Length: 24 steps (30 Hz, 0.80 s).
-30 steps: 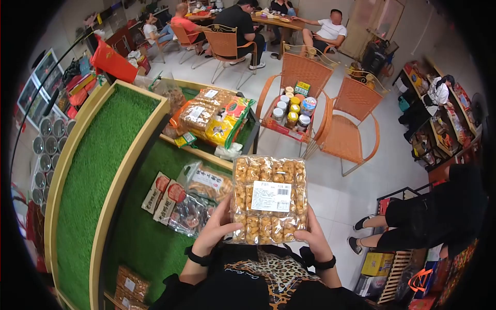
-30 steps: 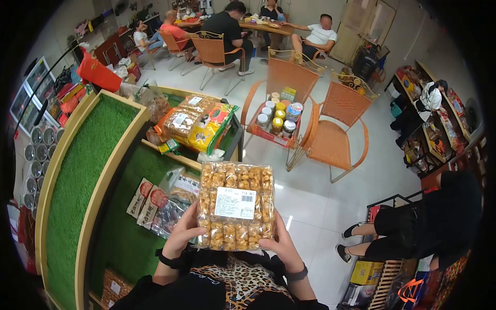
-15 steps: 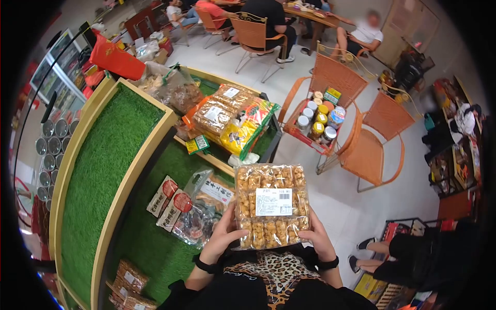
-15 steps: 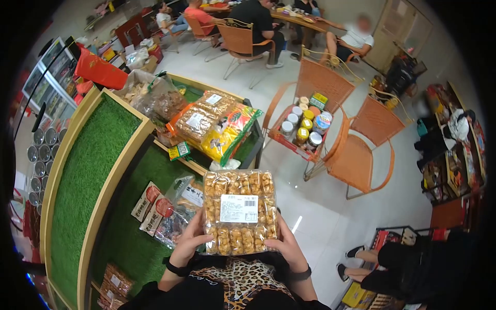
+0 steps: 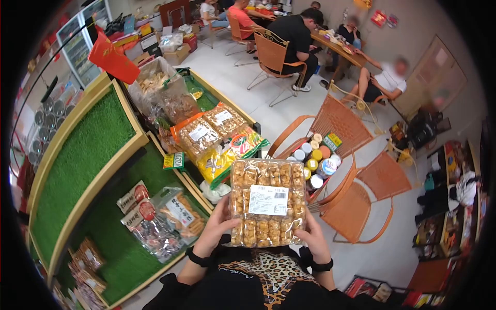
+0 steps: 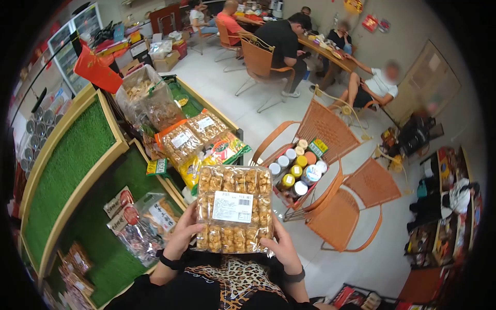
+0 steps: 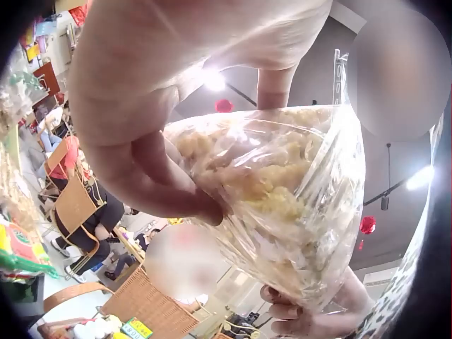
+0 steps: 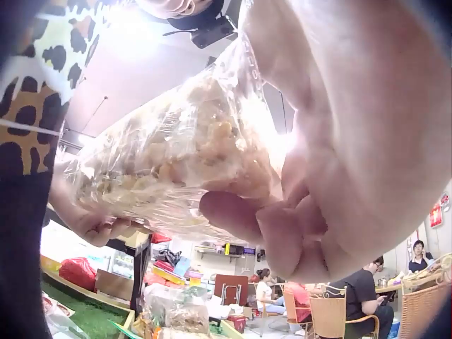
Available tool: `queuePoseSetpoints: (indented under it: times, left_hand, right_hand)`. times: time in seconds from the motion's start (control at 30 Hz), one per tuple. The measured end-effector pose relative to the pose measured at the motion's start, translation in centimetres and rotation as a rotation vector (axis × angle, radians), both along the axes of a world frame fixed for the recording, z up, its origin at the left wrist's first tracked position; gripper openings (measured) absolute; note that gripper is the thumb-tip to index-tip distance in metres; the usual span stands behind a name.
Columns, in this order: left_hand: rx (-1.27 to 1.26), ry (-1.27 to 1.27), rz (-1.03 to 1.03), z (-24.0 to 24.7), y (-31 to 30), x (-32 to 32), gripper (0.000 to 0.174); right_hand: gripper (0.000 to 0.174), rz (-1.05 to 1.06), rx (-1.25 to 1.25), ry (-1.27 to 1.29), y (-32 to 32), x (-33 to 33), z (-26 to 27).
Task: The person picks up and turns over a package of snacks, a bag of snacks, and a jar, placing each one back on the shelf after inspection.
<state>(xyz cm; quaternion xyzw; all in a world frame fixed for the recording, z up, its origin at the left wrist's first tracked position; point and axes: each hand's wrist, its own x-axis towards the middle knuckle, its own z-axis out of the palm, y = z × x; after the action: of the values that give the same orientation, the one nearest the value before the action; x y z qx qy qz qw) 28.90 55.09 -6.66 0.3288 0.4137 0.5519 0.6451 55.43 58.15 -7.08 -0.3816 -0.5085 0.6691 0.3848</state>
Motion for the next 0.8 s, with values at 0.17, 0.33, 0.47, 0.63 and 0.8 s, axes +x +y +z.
queuePoseSetpoints:
  times: [0.17, 0.33, 0.47, 0.63, 0.8]
  left_hand:
    - [-0.035, 0.027, 0.080, -0.5, 1.6, 1.8, 0.079]
    - [-0.061, 0.031, 0.154, -0.6, 3.6, 0.7, 0.078]
    - [-0.059, 0.067, 0.229, -1.1, 5.3, -1.1, 0.077]
    - [-0.071, 0.074, 0.274, -0.7, 7.9, -3.1, 0.077]
    - [-0.038, 0.110, 0.294, -0.4, 11.1, -4.3, 0.079]
  right_hand:
    - [0.081, 0.077, 0.005, -0.001, 4.4, 1.5, -0.3]
    - [0.080, 0.187, 0.015, -0.023, 8.5, 0.0, -1.4]
    - [0.076, 0.264, -0.010, 0.016, 11.7, -2.5, -2.0]
    - [0.072, 0.295, 0.061, -0.029, 15.5, -5.3, -1.2]
    - [0.072, 0.269, -0.091, -0.132, 18.6, -6.5, -1.4]
